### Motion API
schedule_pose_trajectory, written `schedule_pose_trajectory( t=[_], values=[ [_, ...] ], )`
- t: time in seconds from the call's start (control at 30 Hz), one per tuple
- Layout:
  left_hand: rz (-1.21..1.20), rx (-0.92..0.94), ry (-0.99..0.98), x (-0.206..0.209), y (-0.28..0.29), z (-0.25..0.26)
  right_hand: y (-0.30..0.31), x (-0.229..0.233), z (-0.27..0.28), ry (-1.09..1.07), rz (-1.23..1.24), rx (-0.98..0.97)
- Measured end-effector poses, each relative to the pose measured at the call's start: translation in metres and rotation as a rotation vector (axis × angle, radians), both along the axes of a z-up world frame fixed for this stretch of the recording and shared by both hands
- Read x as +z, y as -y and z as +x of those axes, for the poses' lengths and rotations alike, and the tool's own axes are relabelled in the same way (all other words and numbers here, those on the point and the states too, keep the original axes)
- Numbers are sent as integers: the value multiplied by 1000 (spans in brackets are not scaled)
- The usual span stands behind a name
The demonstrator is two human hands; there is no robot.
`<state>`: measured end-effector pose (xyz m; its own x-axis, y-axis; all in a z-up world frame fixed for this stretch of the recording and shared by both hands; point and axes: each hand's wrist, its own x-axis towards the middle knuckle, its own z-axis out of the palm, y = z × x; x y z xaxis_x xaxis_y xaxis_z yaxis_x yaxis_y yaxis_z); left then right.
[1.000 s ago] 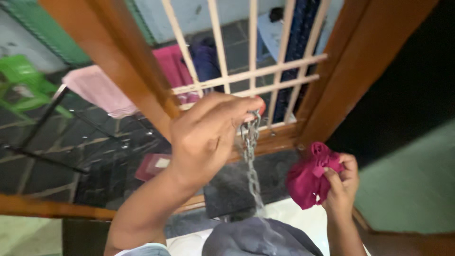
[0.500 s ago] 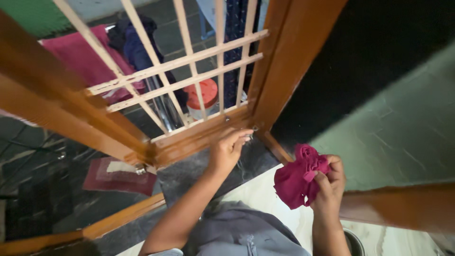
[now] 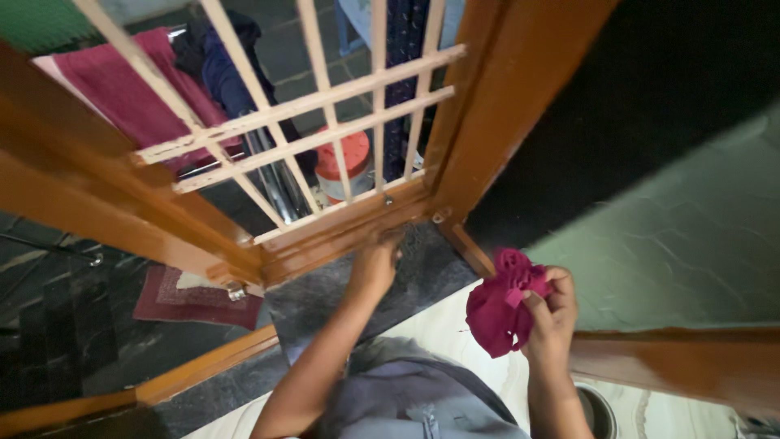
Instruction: The person wipes the metal bars and wooden frame of a security door using a pink cloth. They systematically clean the lower and upper sections of the door, moving the cloth along the bars and frame.
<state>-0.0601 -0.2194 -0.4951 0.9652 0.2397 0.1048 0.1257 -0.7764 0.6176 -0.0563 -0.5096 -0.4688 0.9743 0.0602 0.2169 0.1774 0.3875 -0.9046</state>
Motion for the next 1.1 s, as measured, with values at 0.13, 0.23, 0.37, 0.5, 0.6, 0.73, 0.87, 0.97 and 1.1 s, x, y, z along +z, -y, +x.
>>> schedule_pose_trajectory(
  t=[0.13, 0.23, 0.37, 0.5, 0.6, 0.73, 0.87, 0.97, 1.1],
  values=[
    [45, 10, -323, 51, 22, -21, -20, -24, 20, -48, -10, 32],
    [-103, -31, -90, 77, 38, -35, -42, -46, 44, -99, 27, 91],
    [-365, -73, 238, 85, 4, -51, -77, -86, 68, -101, 55, 209],
    [-817, -212, 451, 81, -20, -56, -99, -135, 101, -44, 107, 326],
    [-1271, -382, 602, 89, -27, -54, -110, -144, 131, 261, 24, 318],
    [-1691, -525, 701, 104, -31, -53, -139, -135, 125, 405, -205, 216],
    [-2089, -650, 779, 91, 11, -33, -164, -89, 73, 307, -175, 362],
    [-2275, -657, 803, 69, -24, -60, -197, -53, 51, 5, 48, 446],
    [-2225, -516, 750, 58, -59, -91, -221, -25, 33, -12, 125, 438]
  ],
)
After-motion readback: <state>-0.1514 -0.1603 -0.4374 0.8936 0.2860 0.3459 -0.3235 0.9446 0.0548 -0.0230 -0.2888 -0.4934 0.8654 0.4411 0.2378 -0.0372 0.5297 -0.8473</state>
